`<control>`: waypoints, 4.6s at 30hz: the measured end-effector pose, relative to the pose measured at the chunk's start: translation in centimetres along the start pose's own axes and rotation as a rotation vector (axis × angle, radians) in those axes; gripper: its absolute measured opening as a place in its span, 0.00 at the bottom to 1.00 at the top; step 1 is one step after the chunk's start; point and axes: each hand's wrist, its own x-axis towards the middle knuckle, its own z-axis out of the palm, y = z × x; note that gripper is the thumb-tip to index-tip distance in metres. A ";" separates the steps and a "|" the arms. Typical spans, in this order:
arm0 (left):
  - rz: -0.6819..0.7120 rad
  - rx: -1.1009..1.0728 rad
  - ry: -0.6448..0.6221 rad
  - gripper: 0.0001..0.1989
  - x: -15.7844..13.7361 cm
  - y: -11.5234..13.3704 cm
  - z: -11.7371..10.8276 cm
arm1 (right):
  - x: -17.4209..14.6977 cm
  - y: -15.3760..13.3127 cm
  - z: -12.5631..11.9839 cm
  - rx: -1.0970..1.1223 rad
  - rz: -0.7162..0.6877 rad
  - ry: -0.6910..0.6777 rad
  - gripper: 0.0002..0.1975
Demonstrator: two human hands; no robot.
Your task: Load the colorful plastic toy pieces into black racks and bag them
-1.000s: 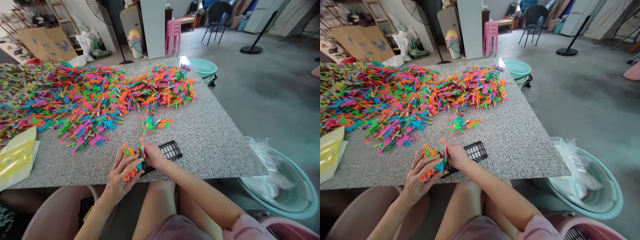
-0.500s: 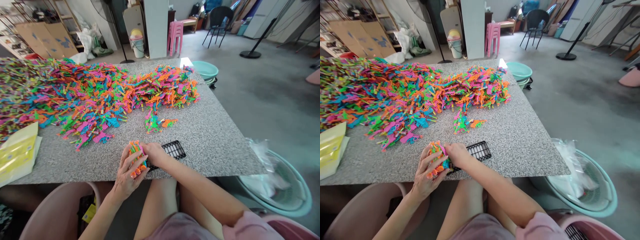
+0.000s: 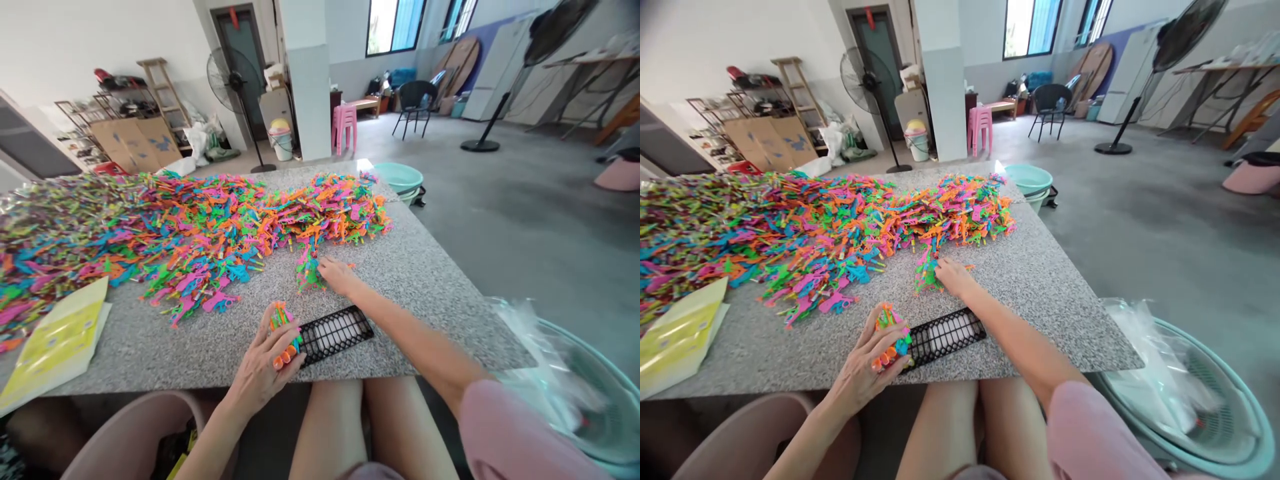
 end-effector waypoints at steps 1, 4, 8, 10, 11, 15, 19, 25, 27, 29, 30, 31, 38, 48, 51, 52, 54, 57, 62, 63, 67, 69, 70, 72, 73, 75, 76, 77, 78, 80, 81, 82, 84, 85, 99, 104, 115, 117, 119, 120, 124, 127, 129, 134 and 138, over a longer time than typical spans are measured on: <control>-0.004 0.003 -0.009 0.18 0.0 0.0 0.0 | -0.5 0.2 0.0 0.026 -0.019 0.007 0.13; 0.001 -0.013 -0.011 0.18 0.0 -0.1 0.0 | -2.9 -0.1 0.1 0.247 0.008 0.041 0.09; -0.022 -0.038 -0.036 0.18 0.0 -0.1 0.1 | -6.6 -2.8 0.9 0.807 0.214 -0.011 0.05; -0.046 -0.049 -0.061 0.19 0.0 -0.1 0.1 | -8.1 -5.1 1.5 1.040 0.281 -0.029 0.05; -0.055 -0.055 -0.069 0.19 0.0 0.0 0.0 | -8.8 -6.3 1.8 1.086 0.275 -0.024 0.04; -0.064 -0.070 -0.058 0.21 -0.1 0.1 0.0 | -10.4 -10.4 2.5 0.844 0.229 0.011 0.03; -0.055 -0.061 -0.044 0.20 0.0 0.2 0.1 | -10.2 -12.0 1.9 0.548 0.239 -0.076 0.04; -0.094 -0.076 -0.043 0.18 -0.1 0.6 0.1 | -9.9 -11.9 1.2 0.509 0.229 -0.157 0.04; -0.100 -0.093 -0.043 0.19 -0.1 0.7 0.1 | -9.9 -12.3 1.1 0.497 0.206 -0.174 0.06; -0.099 -0.112 -0.046 0.21 -0.1 0.6 0.2 | -9.9 -13.0 1.0 0.460 0.172 -0.202 0.09; -0.094 -0.117 -0.042 0.23 -0.1 0.6 0.2 | -9.9 -13.3 0.9 0.440 0.149 -0.213 0.11; -0.087 -0.116 -0.031 0.24 0.0 0.4 0.4 | -9.9 -13.5 0.9 0.425 0.120 -0.220 0.12; -0.080 -0.091 0.109 0.14 -0.1 -0.3 1.3 | -6.2 -7.4 0.8 0.547 0.242 -0.103 0.10; -0.037 -0.085 0.093 0.17 -0.5 -0.6 0.9 | -3.5 -3.2 0.3 0.577 0.628 -0.090 0.06; -0.010 -0.116 0.090 0.17 -0.6 -1.0 0.5 | -6.3 -5.0 0.2 0.805 0.538 -0.091 0.06; -0.002 -0.126 0.089 0.17 -0.5 -1.1 0.3 | -6.9 -5.7 0.4 0.878 0.497 -0.100 0.05; 0.015 -0.128 0.083 0.16 -0.4 -1.2 -0.1 | -7.5 -7.1 1.2 0.935 0.433 -0.067 0.04; 0.041 -0.105 0.068 0.16 -0.3 -1.3 -0.3 | -6.8 -9.1 2.8 0.920 0.372 0.051 0.05; 0.040 -0.081 0.075 0.15 -0.3 -1.2 -0.2 | -5.4 -11.0 3.7 0.807 0.248 0.037 0.08; 0.035 -0.077 0.075 0.15 -0.4 -1.2 -0.2 | -5.3 -11.0 3.6 0.755 0.238 0.026 0.08; 0.035 -0.059 0.088 0.16 -0.6 -1.3 0.2 | -5.0 -11.1 2.1 0.584 0.201 -0.048 0.08; 0.040 -0.047 0.100 0.18 -0.5 -1.2 0.2 | -4.6 -11.2 1.2 0.511 0.158 -0.107 0.08; 0.040 -0.037 0.104 0.19 -0.4 -1.1 0.2 | -4.3 -11.4 0.8 0.480 0.143 -0.133 0.09; 0.042 -0.007 0.107 0.21 -0.2 -0.9 0.1 | -3.9 -11.6 0.3 0.445 0.135 -0.152 0.09; 0.045 0.008 0.104 0.21 -0.2 -0.8 0.0 | -3.8 -11.6 0.2 0.452 0.134 -0.142 0.09; 0.048 0.025 0.099 0.20 -0.1 -0.7 -0.2 | -3.8 -11.2 0.7 0.517 0.147 -0.108 0.07; 0.046 0.025 0.097 0.19 -0.2 -0.7 -0.3 | -3.9 -10.9 1.1 0.571 0.171 -0.093 0.06; 0.042 0.020 0.094 0.18 -0.3 -0.7 -0.4 | -4.1 -10.5 1.7 0.635 0.205 -0.074 0.04; 0.032 0.013 0.092 0.18 -0.4 -0.7 -0.4 | -4.2 -10.1 2.3 0.703 0.244 -0.055 0.02; 0.012 -0.003 0.092 0.17 -0.7 -0.8 -0.3 | -4.4 -9.3 3.3 0.832 0.282 -0.013 0.04; 0.006 -0.011 0.088 0.17 -0.8 -0.8 -0.2 | -4.5 -9.1 3.6 0.878 0.270 0.011 0.04; 0.002 -0.018 0.086 0.17 -0.9 -0.9 -0.2 | -4.6 -9.1 3.8 0.897 0.245 0.027 0.05; -0.002 -0.024 0.082 0.17 -1.0 -0.9 0.0 | -4.6 -9.4 3.6 0.837 0.194 0.009 0.05; -0.002 -0.025 0.079 0.16 -1.0 -0.8 0.1 | -4.6 -9.7 3.3 0.772 0.175 -0.008 0.04; 0.024 -0.072 0.004 0.17 -0.4 -0.9 -0.2 | -0.7 -6.3 0.1 0.521 0.091 -0.043 0.17; 0.001 -0.101 0.025 0.14 -0.5 -0.8 0.1 | -0.7 -6.3 0.1 0.355 0.294 -0.195 0.15; -0.012 -0.111 0.009 0.13 -0.5 -0.6 -0.2 | 4.8 -2.9 -1.0 -0.018 -0.301 -0.139 0.12; -0.015 -0.112 -0.008 0.14 -0.5 -0.6 -0.3 | 3.3 -2.4 -1.0 0.113 -0.217 -0.065 0.12; -0.008 -0.109 0.001 0.14 -0.6 -0.7 -0.2 | 0.2 -2.8 -0.6 0.343 -0.023 0.025 0.10; -0.006 -0.108 0.008 0.14 -0.6 -0.7 -0.1 | -1.8 -3.4 -0.2 0.501 0.086 0.043 0.09; -0.032 -0.118 0.027 0.15 -0.5 -0.7 0.1 | -9.3 -8.4 2.1 1.136 0.331 -0.067 0.06; -0.037 -0.119 0.052 0.13 -0.3 -0.5 0.1 | -11.8 -11.8 3.3 1.173 0.389 -0.111 0.03; -0.044 -0.109 0.055 0.12 -0.3 -0.4 0.1 | -11.8 -12.8 3.4 1.013 0.393 -0.066 0.02; -0.066 -0.106 0.049 0.14 -0.2 -0.1 0.1 | -10.5 -12.6 2.0 0.711 0.277 -0.070 0.07; -0.097 -0.161 0.078 0.23 0.3 -0.1 0.0 | -9.7 -13.6 1.3 0.646 0.141 -0.159 0.10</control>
